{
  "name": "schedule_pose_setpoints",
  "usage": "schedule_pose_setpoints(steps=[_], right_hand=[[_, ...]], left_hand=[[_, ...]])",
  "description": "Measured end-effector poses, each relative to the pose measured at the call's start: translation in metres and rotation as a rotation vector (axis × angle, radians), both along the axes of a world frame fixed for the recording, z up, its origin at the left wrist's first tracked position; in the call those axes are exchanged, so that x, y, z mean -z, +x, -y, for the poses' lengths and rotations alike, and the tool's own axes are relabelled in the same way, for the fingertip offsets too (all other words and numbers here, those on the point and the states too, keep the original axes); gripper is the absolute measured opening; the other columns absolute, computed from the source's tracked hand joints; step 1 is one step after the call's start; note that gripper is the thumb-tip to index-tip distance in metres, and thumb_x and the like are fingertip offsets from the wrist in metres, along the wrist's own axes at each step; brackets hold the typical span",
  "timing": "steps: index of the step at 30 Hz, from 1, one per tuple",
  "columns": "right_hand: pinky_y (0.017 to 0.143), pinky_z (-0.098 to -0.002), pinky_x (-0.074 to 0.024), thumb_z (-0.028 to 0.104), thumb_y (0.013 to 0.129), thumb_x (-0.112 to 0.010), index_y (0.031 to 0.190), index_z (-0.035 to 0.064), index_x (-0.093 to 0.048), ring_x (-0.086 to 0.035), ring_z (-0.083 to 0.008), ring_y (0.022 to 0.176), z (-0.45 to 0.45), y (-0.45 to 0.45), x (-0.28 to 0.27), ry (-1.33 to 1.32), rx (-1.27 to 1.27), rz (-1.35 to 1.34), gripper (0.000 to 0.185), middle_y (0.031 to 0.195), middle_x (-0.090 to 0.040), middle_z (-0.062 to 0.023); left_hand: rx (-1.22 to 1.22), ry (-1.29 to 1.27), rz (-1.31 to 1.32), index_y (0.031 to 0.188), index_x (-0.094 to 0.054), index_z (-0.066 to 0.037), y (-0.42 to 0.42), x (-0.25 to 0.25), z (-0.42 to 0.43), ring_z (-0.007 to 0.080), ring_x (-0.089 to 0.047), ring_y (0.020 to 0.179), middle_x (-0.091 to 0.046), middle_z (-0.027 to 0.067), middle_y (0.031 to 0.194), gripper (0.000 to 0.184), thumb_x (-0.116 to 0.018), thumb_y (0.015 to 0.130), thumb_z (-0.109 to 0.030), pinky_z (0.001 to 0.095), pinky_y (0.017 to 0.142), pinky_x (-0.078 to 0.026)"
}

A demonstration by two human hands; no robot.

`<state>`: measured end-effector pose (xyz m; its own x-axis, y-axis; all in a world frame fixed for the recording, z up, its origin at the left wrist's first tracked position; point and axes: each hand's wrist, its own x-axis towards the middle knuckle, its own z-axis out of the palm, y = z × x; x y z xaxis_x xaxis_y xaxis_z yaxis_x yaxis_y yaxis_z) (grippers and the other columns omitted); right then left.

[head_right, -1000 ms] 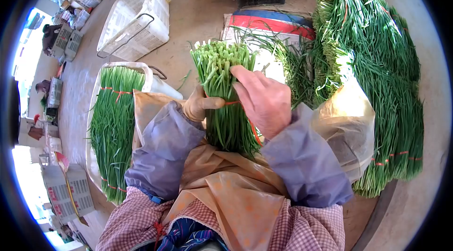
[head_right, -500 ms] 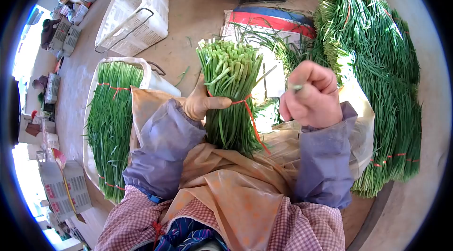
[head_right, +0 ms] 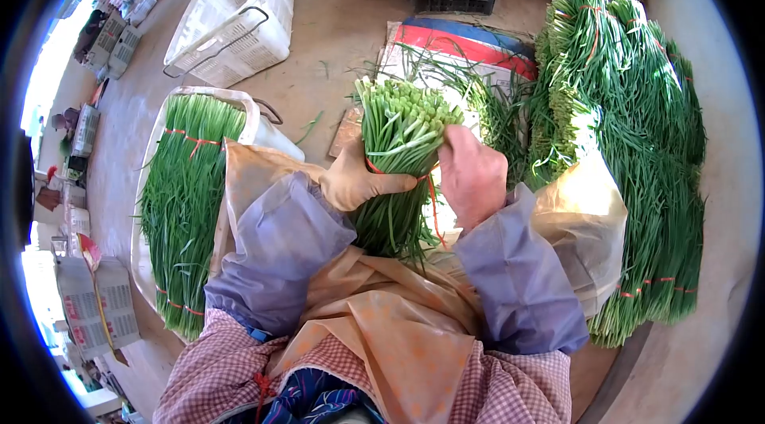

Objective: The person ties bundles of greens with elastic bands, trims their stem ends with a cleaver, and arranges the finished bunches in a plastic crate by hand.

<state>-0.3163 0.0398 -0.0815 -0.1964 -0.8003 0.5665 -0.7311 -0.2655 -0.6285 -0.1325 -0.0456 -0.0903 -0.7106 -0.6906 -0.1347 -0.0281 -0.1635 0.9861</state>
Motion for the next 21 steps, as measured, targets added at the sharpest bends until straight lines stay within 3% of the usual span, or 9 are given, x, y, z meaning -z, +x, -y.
schedule_pose_setpoints(steps=[2, 3, 4, 6, 8, 10, 12, 18, 21], right_hand=[[0.05, -0.0326, -0.0461, 0.006, 0.095, -0.06, 0.1, 0.0023, -0.056, -0.05, -0.0137, 0.049, -0.005, -0.005, -0.012, 0.264, -0.144, 0.696, 0.007, 0.066, -0.053, -0.0016], [0.048, -0.0275, -0.0453, 0.008, 0.101, -0.053, 0.101, 0.0013, -0.057, -0.045, -0.0061, 0.048, -0.003, -0.01, -0.012, 0.08, -0.273, 0.941, 0.008, 0.062, -0.048, 0.0025], [0.049, -0.0264, -0.0463, 0.008, 0.101, -0.051, 0.102, 0.0009, -0.058, -0.043, -0.0075, 0.046, -0.005, -0.014, -0.02, -0.023, -0.305, 1.107, 0.01, 0.059, -0.047, 0.0012], [0.05, -0.0261, -0.0465, 0.006, 0.098, -0.055, 0.102, 0.0009, -0.06, -0.045, -0.0066, 0.048, -0.015, -0.02, -0.032, 0.018, -0.425, 1.155, 0.008, 0.061, -0.052, 0.0], [0.053, -0.0252, -0.0472, 0.001, 0.094, -0.059, 0.102, 0.0002, -0.062, -0.052, -0.0072, 0.053, -0.027, -0.005, -0.05, 0.375, -0.332, 0.737, 0.009, 0.066, -0.059, -0.0023], [0.053, -0.0247, -0.0459, -0.003, 0.088, -0.065, 0.105, -0.0005, -0.064, -0.06, -0.0107, 0.059, -0.019, 0.019, -0.038, 0.195, -0.179, 0.268, 0.017, 0.072, -0.065, -0.008], [0.052, -0.0299, -0.0473, 0.0, 0.087, -0.067, 0.103, 0.0024, -0.063, -0.063, -0.0193, 0.056, -0.006, 0.033, -0.029, -0.017, 0.015, 0.078, 0.017, 0.072, -0.064, -0.0118], [0.053, -0.039, -0.0494, 0.006, 0.084, -0.071, 0.096, 0.0045, -0.061, -0.065, -0.0308, 0.061, 0.014, 0.039, -0.018, 0.065, 0.106, -0.173, 0.015, 0.075, -0.065, -0.0146], [0.049, -0.0322, -0.0451, 0.002, 0.088, -0.066, 0.096, 0.0025, -0.061, -0.058, -0.016, 0.051, 0.019, 0.023, -0.019, -0.117, 0.168, -0.034, 0.009, 0.066, -0.061, -0.0073]], left_hand=[[-0.03, 0.002, -0.042, 0.129, -0.054, 0.0, -0.002, 0.0, -0.003, 0.0184, -0.063, 0.109, -0.067, 0.0097, 0.118, 0.074, -0.09, 0.066, -0.014, 0.0326, 0.098, -0.048], [-0.039, -0.063, 0.058, 0.132, -0.05, 0.002, -0.002, -0.004, -0.003, 0.0199, -0.062, 0.111, -0.067, 0.0111, 0.12, 0.08, -0.091, 0.065, -0.015, 0.0328, 0.099, -0.048], [-0.076, -0.062, 0.06, 0.133, -0.049, 0.002, -0.003, -0.002, -0.005, 0.02, -0.062, 0.112, -0.067, 0.0118, 0.12, 0.082, -0.091, 0.065, -0.017, 0.033, 0.099, -0.048], [-0.154, -0.058, 0.068, 0.135, -0.045, 0.004, -0.004, 0.006, -0.009, 0.0203, -0.062, 0.113, -0.067, 0.0133, 0.121, 0.087, -0.091, 0.065, -0.019, 0.0334, 0.1, -0.049], [-0.192, -0.123, 0.124, 0.133, -0.043, 0.005, -0.003, 0.016, -0.007, 0.0221, -0.065, 0.11, -0.069, 0.0149, 0.116, 0.09, -0.091, 0.064, -0.026, 0.0339, 0.098, -0.051], [-0.218, -0.147, 0.199, 0.132, -0.045, 0.004, -0.003, 0.018, -0.008, 0.0231, -0.067, 0.107, -0.07, 0.0151, 0.112, 0.088, -0.091, 0.064, -0.027, 0.0338, 0.096, -0.052], [-0.262, -0.229, 0.219, 0.131, -0.046, 0.002, -0.004, 0.011, -0.011, 0.0247, -0.068, 0.104, -0.071, 0.0152, 0.109, 0.086, -0.091, 0.064, -0.027, 0.0343, 0.093, -0.053], [-0.407, -0.189, 0.14, 0.13, -0.046, 0.0, -0.008, 0.033, -0.016, 0.0265, -0.069, 0.099, -0.071, 0.0151, 0.108, 0.083, -0.09, 0.065, -0.026, 0.0355, 0.089, -0.054], [-0.422, -0.121, 0.056, 0.129, -0.046, 0.0, -0.008, 0.037, -0.013, 0.0261, -0.068, 0.101, -0.07, 0.0149, 0.109, 0.082, -0.091, 0.065, -0.025, 0.0359, 0.09, -0.053]])
